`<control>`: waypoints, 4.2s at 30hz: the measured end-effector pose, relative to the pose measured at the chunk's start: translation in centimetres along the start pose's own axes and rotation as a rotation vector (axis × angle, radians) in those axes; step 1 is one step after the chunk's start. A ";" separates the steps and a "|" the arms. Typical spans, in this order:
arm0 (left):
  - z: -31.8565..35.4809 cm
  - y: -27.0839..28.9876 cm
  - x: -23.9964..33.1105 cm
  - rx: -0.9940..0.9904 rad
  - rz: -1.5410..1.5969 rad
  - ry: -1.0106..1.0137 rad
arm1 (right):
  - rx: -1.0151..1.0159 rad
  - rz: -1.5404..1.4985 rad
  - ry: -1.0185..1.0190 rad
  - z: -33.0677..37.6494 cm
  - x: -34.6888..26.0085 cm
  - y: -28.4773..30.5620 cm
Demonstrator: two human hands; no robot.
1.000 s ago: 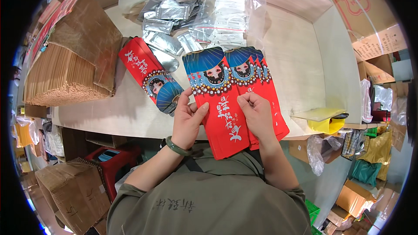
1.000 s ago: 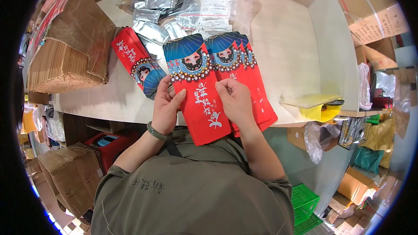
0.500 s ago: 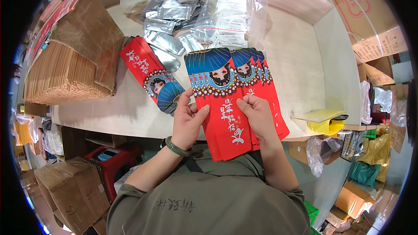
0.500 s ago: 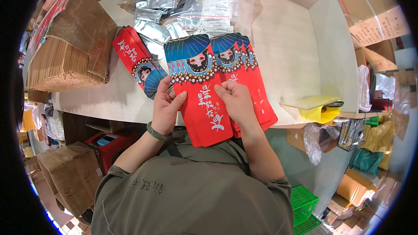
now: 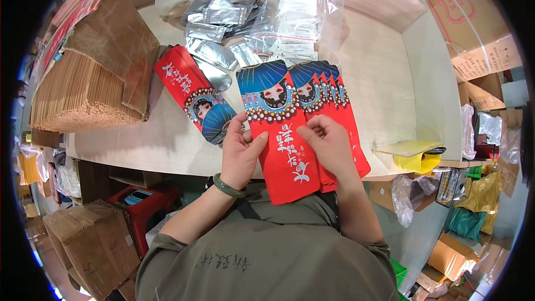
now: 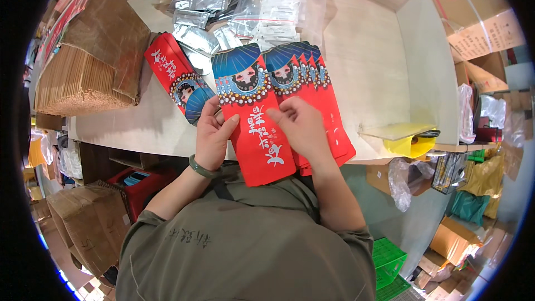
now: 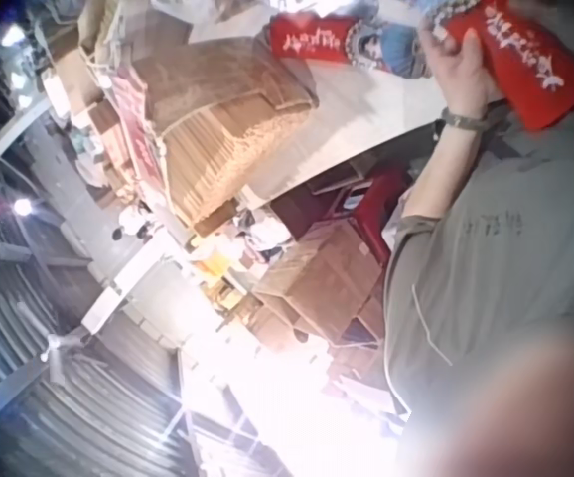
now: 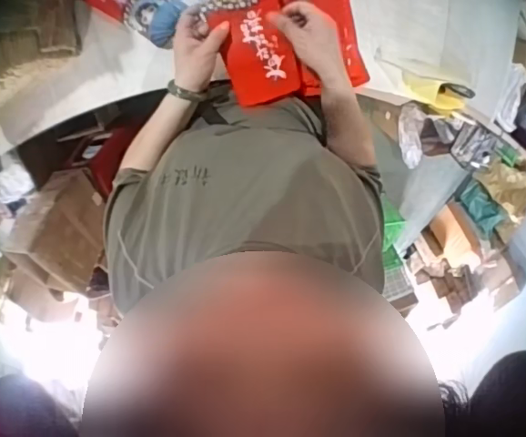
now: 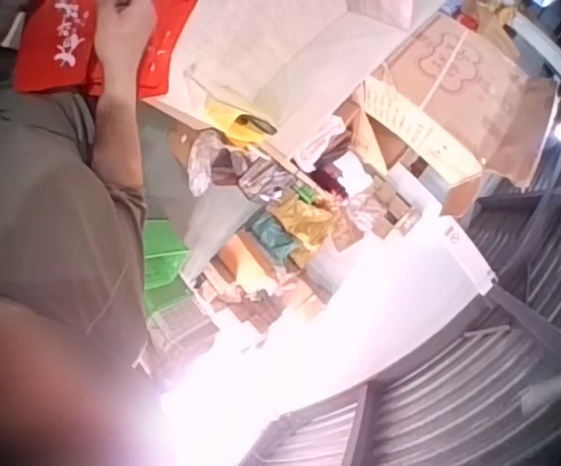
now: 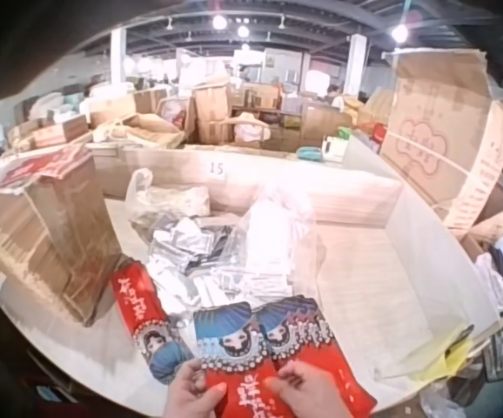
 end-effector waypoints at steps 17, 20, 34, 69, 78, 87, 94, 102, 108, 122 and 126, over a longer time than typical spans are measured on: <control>-0.1 0.0 -0.2 0.021 0.007 0.045 | 0.219 0.277 0.166 -0.1 -1.3 1.5; 0.0 -0.2 -0.4 0.007 -0.026 0.049 | -0.030 -0.047 -0.020 -0.3 0.4 -1.2; -0.1 0.0 -0.7 0.006 -0.014 0.054 | -0.038 -0.317 -0.005 -0.1 1.1 -1.1; -0.3 1.0 0.2 0.048 0.023 -0.006 | 0.258 0.316 -0.046 -1.3 1.8 6.2; 0.0 -0.3 -0.2 0.008 0.023 0.065 | -0.018 -0.024 0.036 -0.1 -0.2 -0.7; 0.1 0.9 0.0 0.054 0.005 0.032 | 0.479 0.701 0.270 0.0 -0.4 5.0; 0.2 -0.4 -0.3 0.019 0.023 0.034 | -0.011 -0.151 0.005 0.0 0.6 -1.7; 0.2 -0.4 0.3 -0.040 0.006 0.098 | -0.129 -0.330 -0.064 0.1 1.5 -1.0; 0.2 1.2 -0.2 0.050 -0.038 0.058 | 0.128 -0.095 -0.066 -0.3 2.0 2.1; 0.4 -0.1 0.0 -0.019 0.021 0.106 | -0.089 -0.129 -0.043 0.0 0.5 -1.1; 0.4 -0.4 0.2 -0.058 0.009 0.108 | -0.140 -0.236 -0.025 -0.3 1.9 -1.0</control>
Point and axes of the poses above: each hand's wrist, its own z-axis away from the middle knuckle, its own y-axis out of the back of the hand, x = y × z, the point moved 7 cm from there along -z, towards the middle knuckle, and after that the axes turned 5 degrees about -x, right-handed, at the moved point
